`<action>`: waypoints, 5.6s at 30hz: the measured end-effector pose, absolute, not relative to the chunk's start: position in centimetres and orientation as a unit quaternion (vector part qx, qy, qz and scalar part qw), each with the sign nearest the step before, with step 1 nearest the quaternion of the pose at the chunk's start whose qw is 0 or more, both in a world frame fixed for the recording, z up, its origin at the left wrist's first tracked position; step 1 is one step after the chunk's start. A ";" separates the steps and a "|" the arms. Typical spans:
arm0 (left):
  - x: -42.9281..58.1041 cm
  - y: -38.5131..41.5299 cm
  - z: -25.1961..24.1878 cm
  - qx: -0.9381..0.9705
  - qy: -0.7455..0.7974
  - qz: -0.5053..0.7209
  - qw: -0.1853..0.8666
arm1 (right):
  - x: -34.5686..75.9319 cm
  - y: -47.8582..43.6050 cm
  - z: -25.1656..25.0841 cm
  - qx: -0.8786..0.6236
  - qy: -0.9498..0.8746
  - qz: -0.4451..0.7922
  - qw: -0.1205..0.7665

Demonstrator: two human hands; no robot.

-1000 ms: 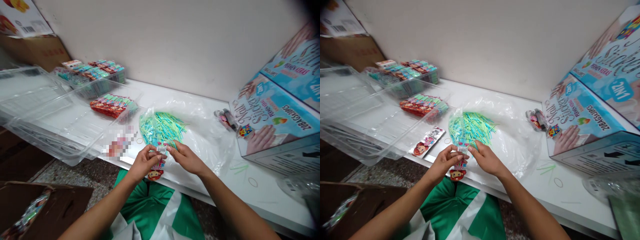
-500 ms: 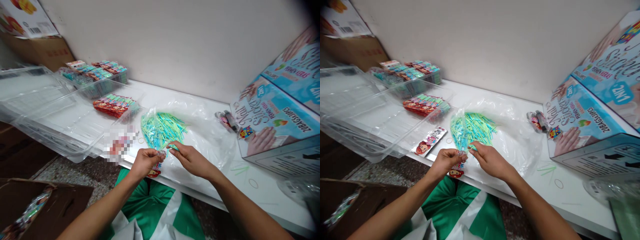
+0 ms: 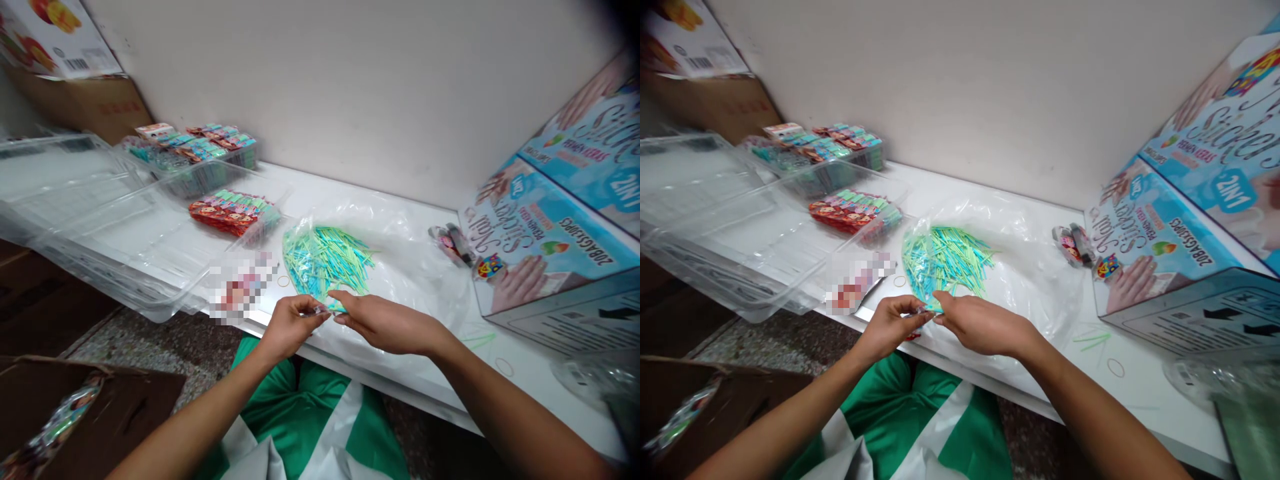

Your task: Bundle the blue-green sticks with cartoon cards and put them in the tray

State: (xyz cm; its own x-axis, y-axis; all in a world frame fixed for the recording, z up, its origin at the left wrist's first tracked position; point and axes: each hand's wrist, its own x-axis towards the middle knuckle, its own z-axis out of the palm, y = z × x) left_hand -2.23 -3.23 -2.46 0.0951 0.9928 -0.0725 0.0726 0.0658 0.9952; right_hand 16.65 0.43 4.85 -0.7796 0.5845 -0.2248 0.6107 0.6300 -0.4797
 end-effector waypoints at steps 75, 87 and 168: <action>-1.0 -4.8 -2.1 0.841 0.504 0.158 0.118 | 15.4 0.9 2.8 0.332 0.908 -0.206 0.154; -1.1 -4.6 -2.4 0.557 0.405 0.313 0.654 | 14.5 1.9 2.5 0.365 0.874 -0.296 -0.127; -0.3 -5.2 -2.8 0.403 0.382 0.404 0.727 | 15.1 -0.1 1.1 0.436 0.694 -0.488 -0.299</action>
State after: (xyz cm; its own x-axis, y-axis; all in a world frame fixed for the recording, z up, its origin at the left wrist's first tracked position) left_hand -0.28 -5.20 -2.78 0.3812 0.8953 -0.2303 -0.2799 0.3492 0.8943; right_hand 15.11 -0.14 1.14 -0.4410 0.8975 -0.0100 0.3127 0.1432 -0.9390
